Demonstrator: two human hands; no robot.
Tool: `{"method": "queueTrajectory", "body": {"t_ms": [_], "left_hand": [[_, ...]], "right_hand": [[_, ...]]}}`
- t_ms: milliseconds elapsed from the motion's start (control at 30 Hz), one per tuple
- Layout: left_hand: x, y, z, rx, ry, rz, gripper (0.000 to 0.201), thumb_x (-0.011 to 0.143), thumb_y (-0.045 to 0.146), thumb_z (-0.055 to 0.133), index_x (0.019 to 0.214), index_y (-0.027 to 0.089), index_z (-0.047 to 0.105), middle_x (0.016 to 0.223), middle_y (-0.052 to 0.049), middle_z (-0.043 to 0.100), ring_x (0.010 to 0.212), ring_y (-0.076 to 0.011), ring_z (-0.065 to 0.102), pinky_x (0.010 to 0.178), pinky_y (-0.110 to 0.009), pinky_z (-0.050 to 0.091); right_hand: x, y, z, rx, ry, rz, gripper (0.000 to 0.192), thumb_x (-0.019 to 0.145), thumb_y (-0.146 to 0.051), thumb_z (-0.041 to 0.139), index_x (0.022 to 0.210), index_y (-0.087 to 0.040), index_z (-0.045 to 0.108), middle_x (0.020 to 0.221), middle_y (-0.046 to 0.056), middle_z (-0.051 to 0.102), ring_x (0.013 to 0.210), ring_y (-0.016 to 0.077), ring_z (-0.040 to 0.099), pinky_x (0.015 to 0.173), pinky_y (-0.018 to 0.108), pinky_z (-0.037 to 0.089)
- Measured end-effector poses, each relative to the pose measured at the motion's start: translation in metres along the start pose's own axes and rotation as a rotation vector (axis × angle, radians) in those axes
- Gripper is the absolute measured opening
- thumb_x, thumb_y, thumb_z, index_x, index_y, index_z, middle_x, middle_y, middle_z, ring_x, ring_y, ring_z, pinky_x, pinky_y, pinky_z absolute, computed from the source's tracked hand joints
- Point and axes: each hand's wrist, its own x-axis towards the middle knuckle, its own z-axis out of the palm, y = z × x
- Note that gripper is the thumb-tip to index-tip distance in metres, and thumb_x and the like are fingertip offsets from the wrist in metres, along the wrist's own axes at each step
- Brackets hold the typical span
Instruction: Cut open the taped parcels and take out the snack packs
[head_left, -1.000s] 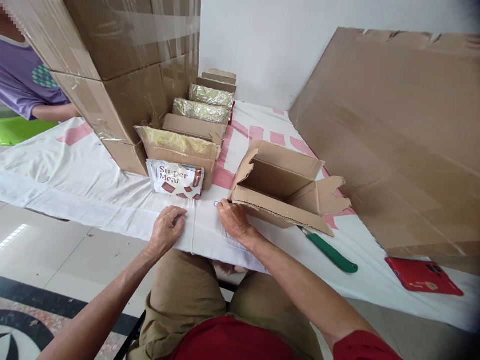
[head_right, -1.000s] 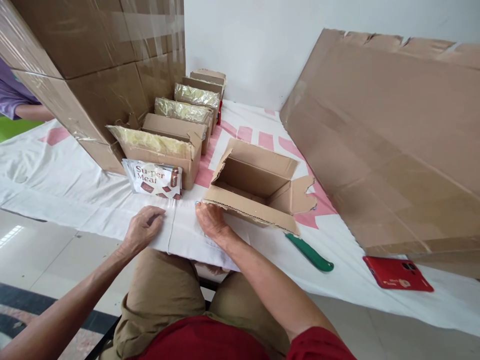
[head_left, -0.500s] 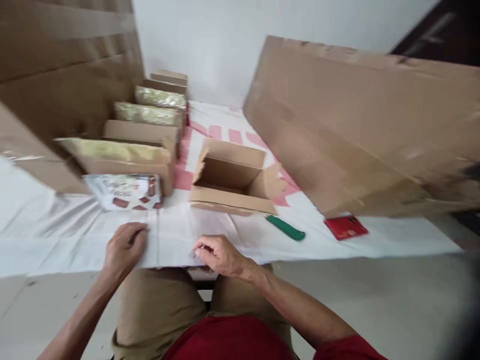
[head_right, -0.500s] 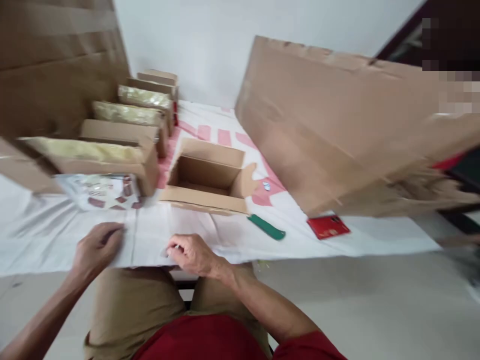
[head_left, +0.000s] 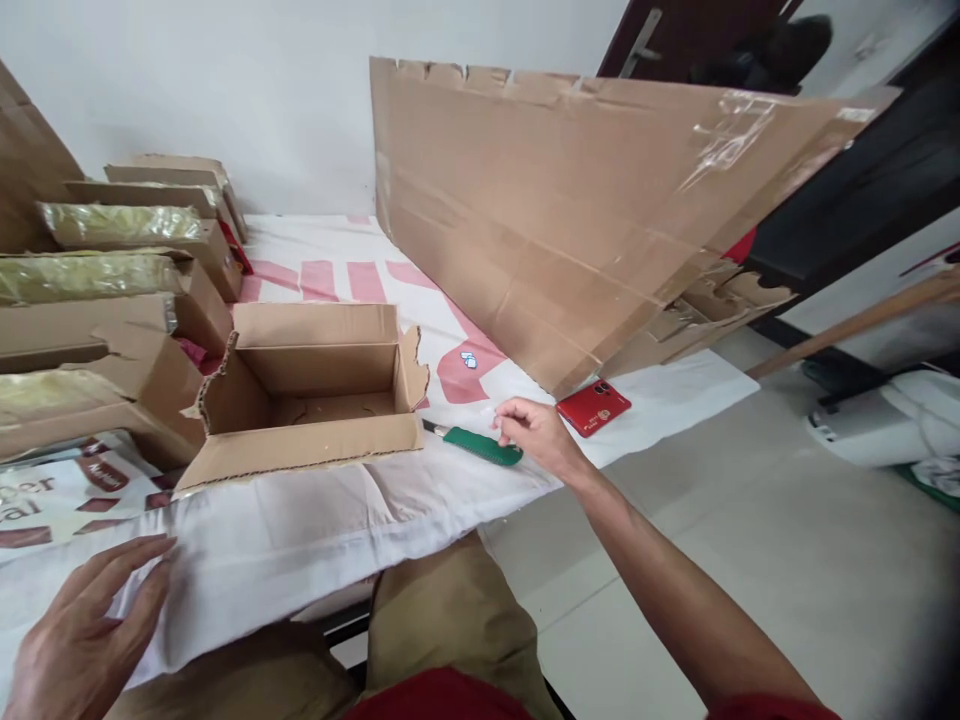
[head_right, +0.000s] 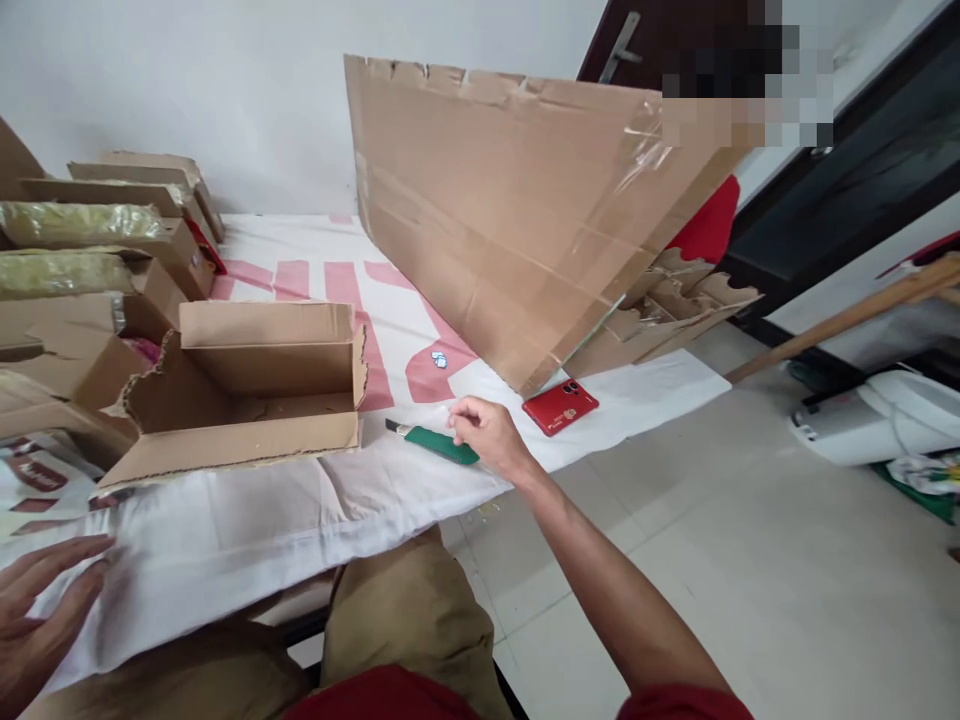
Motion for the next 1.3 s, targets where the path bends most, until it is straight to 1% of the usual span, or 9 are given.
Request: {"method": "queueTrajectory", "body": {"t_ms": [100,200,267,400,567,700,833,1100,1300], "left_hand": [[0.005,0.026,0.017,-0.019,-0.041,0.062,0.033,0.084,0.058,0.060,0.102,0.037,0.078,0.118,-0.002,0.077,0.108,-0.0324,0.073,0.056,-0.036,0.064],[0.005,0.039,0.035,0.024,-0.032,0.152,0.035,0.088,0.057,0.056,0.100,0.032,0.078,0.116,-0.005,0.078,0.109,-0.0353,0.073,0.077,-0.047,0.065],[0.003,0.039,0.043,0.037,-0.016,0.197,0.036,0.090,0.056,0.054,0.098,0.030,0.077,0.113,-0.007,0.078,0.105,-0.0370,0.073,0.089,-0.057,0.061],[-0.001,0.023,0.047,0.084,-0.052,0.267,0.030,0.090,0.050,0.058,0.104,0.031,0.077,0.117,-0.008,0.077,0.102,-0.0375,0.073,0.090,-0.059,0.060],[0.000,0.002,0.047,0.132,-0.084,0.360,0.031,0.089,0.048,0.061,0.109,0.033,0.078,0.112,-0.007,0.079,0.096,-0.0351,0.074,0.081,-0.051,0.062],[-0.001,-0.007,0.048,0.178,-0.104,0.348,0.033,0.089,0.050,0.061,0.111,0.033,0.078,0.113,-0.006,0.079,0.097,-0.0335,0.074,0.076,-0.046,0.062],[-0.005,-0.009,0.050,0.167,-0.102,0.327,0.033,0.089,0.050,0.062,0.112,0.033,0.078,0.110,-0.005,0.079,0.096,-0.0325,0.074,0.079,-0.045,0.061],[-0.007,-0.002,0.050,0.097,-0.131,0.208,0.036,0.084,0.056,0.062,0.109,0.035,0.078,0.111,-0.005,0.079,0.101,-0.0382,0.073,0.083,-0.053,0.059],[-0.004,0.028,0.045,0.052,-0.101,0.157,0.031,0.085,0.053,0.062,0.100,0.032,0.079,0.112,-0.006,0.079,0.102,-0.0354,0.072,0.094,-0.054,0.058]], "right_hand": [[0.043,0.028,-0.001,-0.128,0.103,0.016,0.016,0.085,-0.026,0.054,0.079,-0.021,0.068,0.072,0.001,0.074,0.066,0.0180,0.071,0.065,0.027,0.052],[0.083,0.048,0.005,-0.291,0.166,0.021,0.019,0.088,-0.022,0.055,0.087,-0.020,0.074,0.086,0.006,0.079,0.081,0.0230,0.074,0.075,0.031,0.051],[0.103,0.057,0.009,-0.394,0.170,0.016,0.022,0.090,-0.019,0.055,0.094,-0.020,0.077,0.097,0.009,0.081,0.092,0.0258,0.074,0.080,0.033,0.049],[0.128,0.067,0.018,-0.568,0.106,-0.024,0.028,0.095,-0.015,0.051,0.106,-0.019,0.078,0.113,0.012,0.080,0.105,0.0267,0.072,0.082,0.032,0.046],[0.136,0.068,0.026,-0.755,0.007,-0.097,0.031,0.102,-0.018,0.047,0.113,-0.016,0.076,0.117,0.016,0.077,0.105,0.0276,0.068,0.079,0.032,0.041],[0.137,0.066,0.027,-0.859,-0.049,-0.141,0.036,0.103,-0.013,0.043,0.116,-0.013,0.076,0.112,0.019,0.076,0.101,0.0273,0.066,0.078,0.033,0.037],[0.136,0.065,0.026,-0.908,-0.105,-0.178,0.036,0.103,-0.014,0.044,0.113,-0.013,0.078,0.105,0.019,0.076,0.098,0.0265,0.064,0.080,0.034,0.036],[0.134,0.067,0.020,-0.843,-0.164,-0.175,0.029,0.098,-0.013,0.054,0.109,-0.017,0.080,0.110,0.018,0.077,0.106,0.0278,0.067,0.089,0.035,0.043],[0.133,0.066,0.010,-0.641,-0.056,-0.126,0.035,0.093,-0.009,0.055,0.113,-0.022,0.080,0.118,0.011,0.080,0.110,0.0284,0.073,0.094,0.037,0.052]]}}
